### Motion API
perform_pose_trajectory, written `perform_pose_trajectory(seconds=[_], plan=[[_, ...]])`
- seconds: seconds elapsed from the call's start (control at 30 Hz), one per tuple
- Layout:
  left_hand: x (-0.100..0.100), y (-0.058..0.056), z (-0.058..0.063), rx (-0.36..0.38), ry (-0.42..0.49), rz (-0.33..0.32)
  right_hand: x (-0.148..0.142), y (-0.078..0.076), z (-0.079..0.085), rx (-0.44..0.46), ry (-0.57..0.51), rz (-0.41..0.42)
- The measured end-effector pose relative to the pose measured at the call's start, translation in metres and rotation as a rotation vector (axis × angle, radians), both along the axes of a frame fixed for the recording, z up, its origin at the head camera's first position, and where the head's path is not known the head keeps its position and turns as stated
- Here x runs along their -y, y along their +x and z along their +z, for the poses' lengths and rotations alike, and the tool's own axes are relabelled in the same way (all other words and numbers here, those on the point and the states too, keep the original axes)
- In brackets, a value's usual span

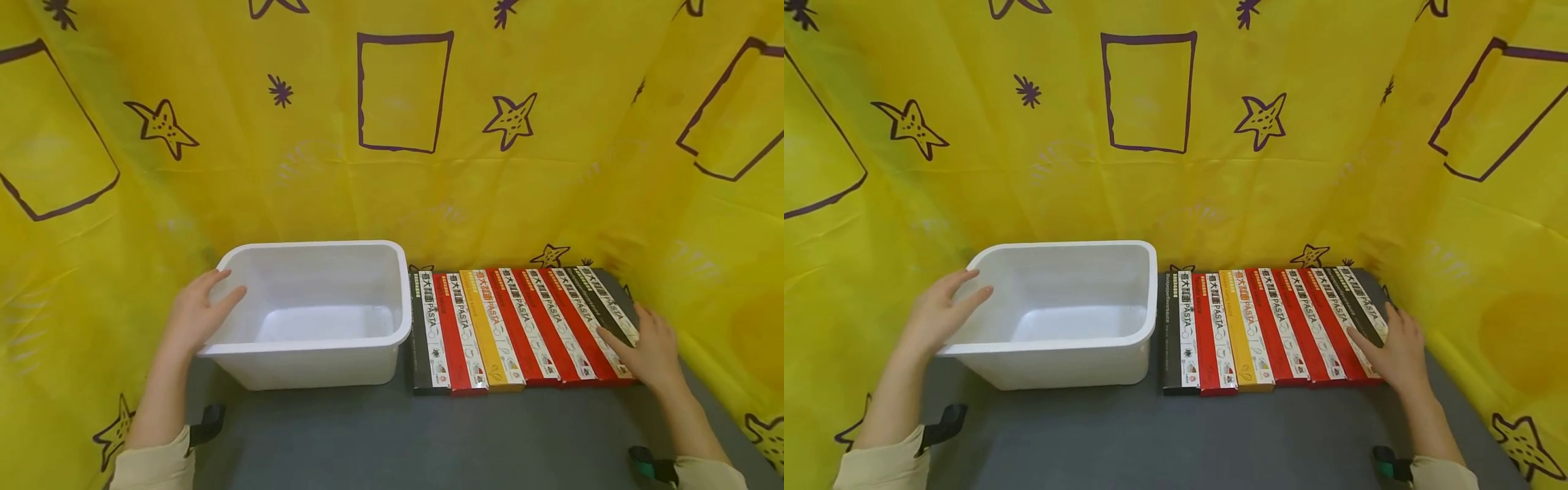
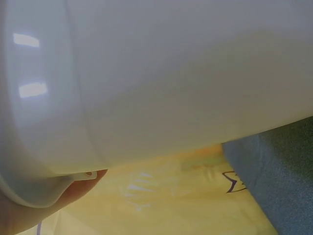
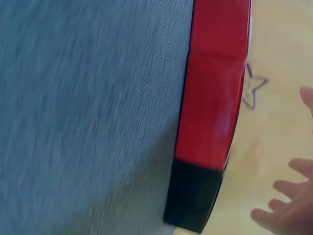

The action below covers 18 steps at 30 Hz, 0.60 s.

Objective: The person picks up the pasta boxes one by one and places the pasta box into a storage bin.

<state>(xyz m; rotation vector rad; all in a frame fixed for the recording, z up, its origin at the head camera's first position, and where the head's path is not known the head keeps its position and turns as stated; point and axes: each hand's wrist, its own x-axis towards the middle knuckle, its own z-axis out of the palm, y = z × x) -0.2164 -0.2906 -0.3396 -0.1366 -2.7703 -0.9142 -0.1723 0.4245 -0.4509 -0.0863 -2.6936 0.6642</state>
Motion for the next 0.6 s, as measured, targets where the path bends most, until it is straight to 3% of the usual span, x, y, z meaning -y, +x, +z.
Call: perform_pose_trajectory(seconds=[0.27, 0.47, 0.6], plan=[[0.000, 0.000, -0.002, -0.030, -0.055, -0.013, -0.036, 0.010, -0.012, 0.142, 0.007, 0.041], [-0.001, 0.002, -0.001, -0.020, -0.058, -0.008, -0.048, 0.019, -0.012, 0.340, -0.008, 0.085], [-0.001, 0.001, -0.001, -0.009, -0.063, -0.002, -0.052, 0.022, -0.012, 0.462, -0.033, 0.071]])
